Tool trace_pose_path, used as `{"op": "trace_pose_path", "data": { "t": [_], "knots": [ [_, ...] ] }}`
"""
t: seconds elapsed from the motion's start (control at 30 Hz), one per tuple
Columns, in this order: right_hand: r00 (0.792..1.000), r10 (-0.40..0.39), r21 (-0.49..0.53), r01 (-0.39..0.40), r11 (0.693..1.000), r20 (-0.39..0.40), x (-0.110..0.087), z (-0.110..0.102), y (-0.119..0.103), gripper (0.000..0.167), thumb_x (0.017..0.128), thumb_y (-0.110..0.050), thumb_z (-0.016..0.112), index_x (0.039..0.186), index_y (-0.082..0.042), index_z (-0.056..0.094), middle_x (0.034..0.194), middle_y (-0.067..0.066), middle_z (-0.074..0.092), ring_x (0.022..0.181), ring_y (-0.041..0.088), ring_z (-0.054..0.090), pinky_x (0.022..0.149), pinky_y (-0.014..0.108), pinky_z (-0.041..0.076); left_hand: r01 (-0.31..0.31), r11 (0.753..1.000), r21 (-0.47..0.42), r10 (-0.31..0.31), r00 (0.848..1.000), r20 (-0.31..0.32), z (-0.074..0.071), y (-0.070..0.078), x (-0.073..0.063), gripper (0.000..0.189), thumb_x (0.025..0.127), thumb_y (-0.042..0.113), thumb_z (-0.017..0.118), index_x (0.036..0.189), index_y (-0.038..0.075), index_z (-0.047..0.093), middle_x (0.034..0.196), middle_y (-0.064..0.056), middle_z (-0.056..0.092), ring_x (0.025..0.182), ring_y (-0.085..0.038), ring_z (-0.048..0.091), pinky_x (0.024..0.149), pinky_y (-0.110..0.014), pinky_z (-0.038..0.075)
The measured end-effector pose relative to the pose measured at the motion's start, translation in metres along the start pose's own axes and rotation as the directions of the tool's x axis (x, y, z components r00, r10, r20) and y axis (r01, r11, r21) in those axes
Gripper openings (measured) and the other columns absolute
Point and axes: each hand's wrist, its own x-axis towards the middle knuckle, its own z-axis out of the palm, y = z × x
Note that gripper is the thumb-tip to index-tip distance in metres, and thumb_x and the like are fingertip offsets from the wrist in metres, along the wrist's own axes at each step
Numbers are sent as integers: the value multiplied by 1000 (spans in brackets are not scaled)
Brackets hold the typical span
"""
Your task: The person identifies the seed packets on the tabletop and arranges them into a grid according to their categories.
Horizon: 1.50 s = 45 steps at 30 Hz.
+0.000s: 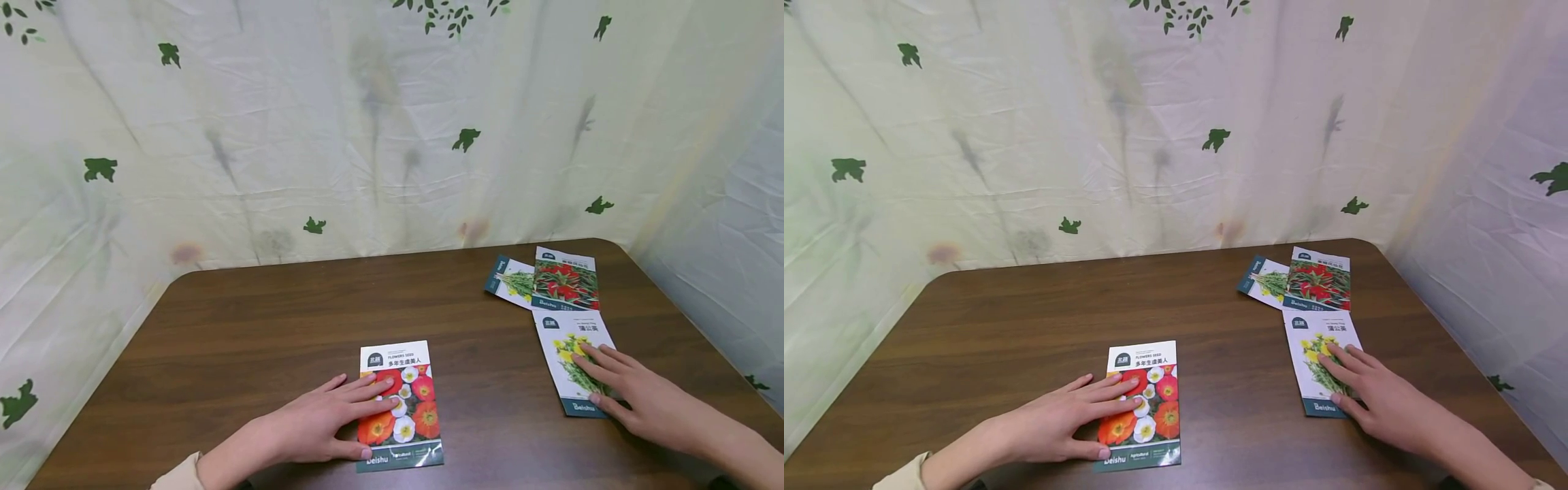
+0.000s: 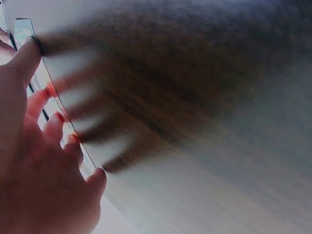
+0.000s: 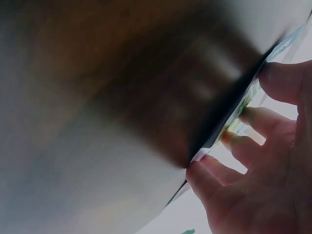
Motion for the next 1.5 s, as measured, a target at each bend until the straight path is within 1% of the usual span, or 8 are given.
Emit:
{"op": "trace_pose_path", "data": {
  "t": [0.2,0.43,0.67,0.87,1.13,1.5],
  "knots": [
    [1000,-18,-10,18,1000,-23,1,1,-6,56,95,-40,63,144,-14,52,149,19,42,131,46,40,94,58,44,9,1000,-4,-9,1000,-2,1,0,-1,65,91,65,52,151,41,37,159,11,27,147,-21,23,112,-60,22],
    [1000,-20,4,20,1000,-11,4,3,-14,57,96,-41,62,145,-15,51,150,19,41,132,45,39,94,58,44,-3,1000,18,4,1000,-12,2,-2,-1,65,92,64,52,150,40,38,159,9,28,146,-22,25,111,-61,24],
    [999,-34,2,34,999,-18,8,3,-25,57,97,-42,61,146,-16,50,151,18,40,133,44,38,95,58,44,9,1000,-1,-9,1000,0,2,-2,-1,65,91,65,52,150,41,38,158,8,30,146,-21,24,111,-61,23],
    [999,-38,-6,38,999,1,11,3,-34,57,97,-43,60,146,-16,50,151,17,40,133,43,38,95,58,44,3,1000,8,-3,1000,-1,3,-3,0,65,92,65,52,150,42,37,158,8,30,146,-20,24,111,-61,23],
    [998,-48,-21,49,999,40,15,2,-45,61,97,-48,57,148,-17,48,151,17,40,134,42,38,96,57,45,2,1000,2,-2,1000,10,1,-3,1,66,91,65,52,151,42,35,159,10,28,146,-22,24,111,-61,23],
    [997,-70,-51,71,996,20,16,6,-60,58,98,-46,57,147,-17,48,152,14,40,134,40,39,96,55,45,-7,1000,-3,7,1000,2,2,-3,1,66,91,63,54,151,41,36,159,10,27,146,-24,24,111,-62,23]
  ]
}}
